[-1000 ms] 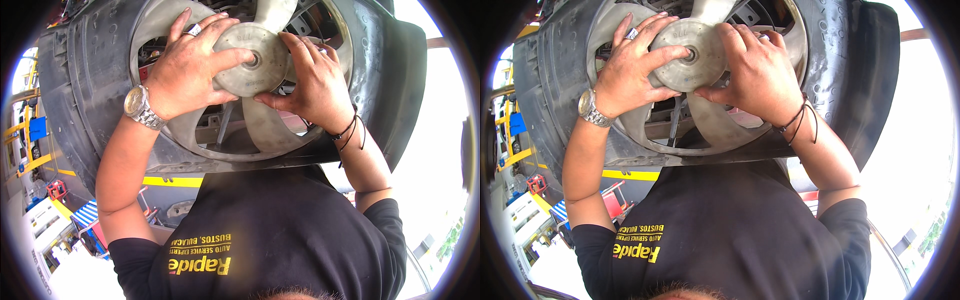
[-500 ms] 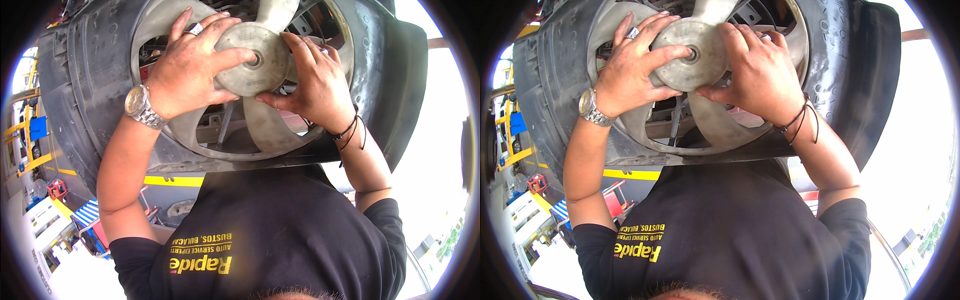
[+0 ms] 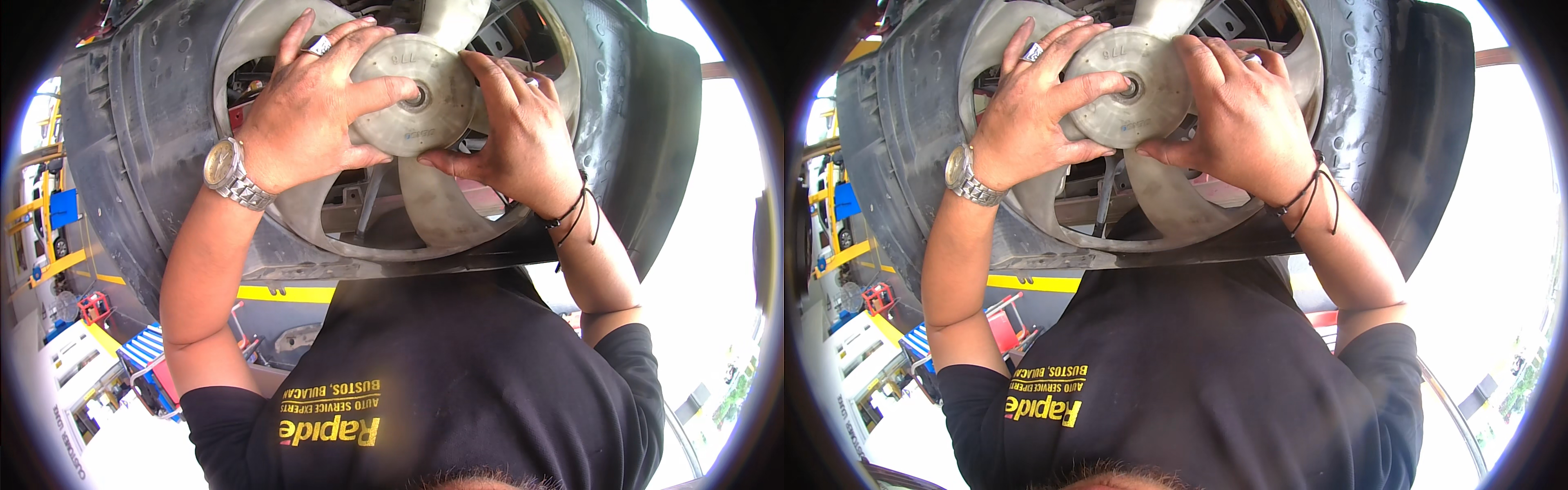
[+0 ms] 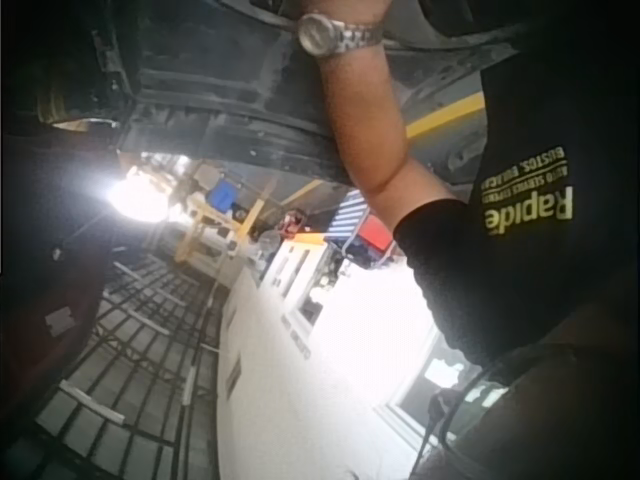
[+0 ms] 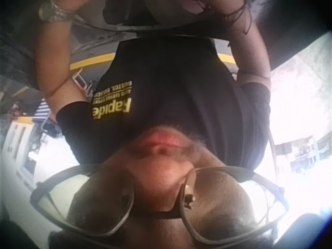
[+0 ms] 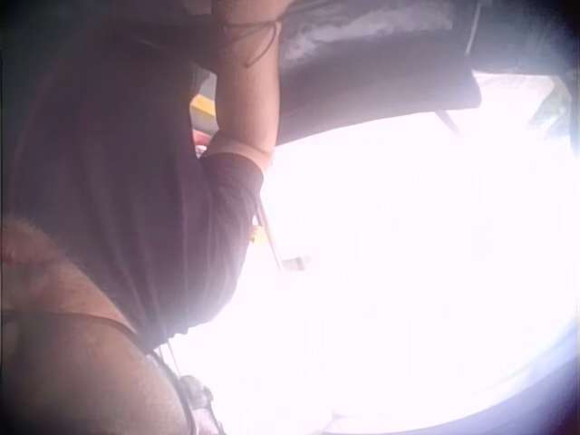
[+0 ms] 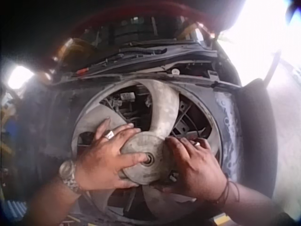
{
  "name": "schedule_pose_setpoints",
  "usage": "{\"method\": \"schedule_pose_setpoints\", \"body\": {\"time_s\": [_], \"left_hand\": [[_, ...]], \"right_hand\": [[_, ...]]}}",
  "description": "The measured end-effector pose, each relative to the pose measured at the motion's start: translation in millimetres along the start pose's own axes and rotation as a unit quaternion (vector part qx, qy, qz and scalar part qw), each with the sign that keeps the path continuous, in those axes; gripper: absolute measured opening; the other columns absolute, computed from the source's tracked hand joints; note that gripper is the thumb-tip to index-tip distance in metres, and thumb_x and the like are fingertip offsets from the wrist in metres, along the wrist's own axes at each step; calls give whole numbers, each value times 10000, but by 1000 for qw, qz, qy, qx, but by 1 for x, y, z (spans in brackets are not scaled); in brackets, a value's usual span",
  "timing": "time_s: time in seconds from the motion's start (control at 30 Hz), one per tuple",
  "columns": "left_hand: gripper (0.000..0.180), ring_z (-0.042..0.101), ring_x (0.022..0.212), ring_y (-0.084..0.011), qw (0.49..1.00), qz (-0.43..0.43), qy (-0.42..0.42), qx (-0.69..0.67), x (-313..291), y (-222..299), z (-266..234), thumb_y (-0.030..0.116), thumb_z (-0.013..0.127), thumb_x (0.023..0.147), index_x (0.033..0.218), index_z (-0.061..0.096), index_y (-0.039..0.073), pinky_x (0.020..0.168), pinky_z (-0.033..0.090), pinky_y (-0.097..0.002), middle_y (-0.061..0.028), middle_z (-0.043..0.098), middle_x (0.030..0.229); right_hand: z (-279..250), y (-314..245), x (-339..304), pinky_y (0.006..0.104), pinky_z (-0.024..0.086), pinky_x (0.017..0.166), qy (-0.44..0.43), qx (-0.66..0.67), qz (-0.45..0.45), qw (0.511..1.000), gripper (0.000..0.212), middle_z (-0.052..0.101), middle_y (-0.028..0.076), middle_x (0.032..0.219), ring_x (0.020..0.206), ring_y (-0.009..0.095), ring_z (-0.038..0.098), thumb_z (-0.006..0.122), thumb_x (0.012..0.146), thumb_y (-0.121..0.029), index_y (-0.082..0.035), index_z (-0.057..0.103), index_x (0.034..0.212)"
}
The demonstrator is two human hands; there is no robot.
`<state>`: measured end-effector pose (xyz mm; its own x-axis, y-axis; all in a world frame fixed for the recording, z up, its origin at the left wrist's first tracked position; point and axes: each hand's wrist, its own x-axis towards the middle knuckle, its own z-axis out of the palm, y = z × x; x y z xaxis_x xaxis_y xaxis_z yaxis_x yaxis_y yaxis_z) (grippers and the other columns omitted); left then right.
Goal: The person removes a car fan assembly from the floor, positions it into the front of a red car's engine bay, and secures it by hand. They then connect an electrical plug to the fan and adjust the front support beam.
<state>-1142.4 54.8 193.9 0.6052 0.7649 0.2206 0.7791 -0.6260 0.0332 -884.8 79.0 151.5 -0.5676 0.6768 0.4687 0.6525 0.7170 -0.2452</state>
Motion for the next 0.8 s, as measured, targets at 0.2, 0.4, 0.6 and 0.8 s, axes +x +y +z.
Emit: {"method": "schedule_pose_setpoints", "body": {"time_s": [0.2,0.4,0.6,0.8], "left_hand": [[757,459,1459,-301,1000,2,0,-8,1,-1,0,319,965,532,1241,697,310,1245,194,-613,-73,512,1549],[825,460,1463,-298,1000,7,8,-2,2,1,3,314,970,528,1290,654,290,1251,185,-608,-66,520,1547],[979,491,1450,-277,998,-11,36,-42,3,-2,8,295,985,511,1372,527,208,1259,190,-585,-41,566,1519],[974,493,1449,-274,998,-10,42,-34,4,0,10,301,988,509,1359,525,193,1263,184,-581,-37,570,1515]], "right_hand": [[0,1,-1,495,454,984,-10,6,4,1000,992,692,132,1147,1108,315,684,915,611,-565,-19,540,1348],[0,3,-2,494,454,984,6,3,1,1000,991,693,131,1156,1105,315,684,914,611,-570,-18,544,1345],[0,7,-4,495,454,992,0,1,-2,1000,1000,691,138,1171,1100,316,682,914,608,-577,-20,539,1349],[0,7,-5,501,454,1000,-11,0,10,1000,1006,688,147,1205,1112,323,681,913,606,-585,-20,543,1351]]}}
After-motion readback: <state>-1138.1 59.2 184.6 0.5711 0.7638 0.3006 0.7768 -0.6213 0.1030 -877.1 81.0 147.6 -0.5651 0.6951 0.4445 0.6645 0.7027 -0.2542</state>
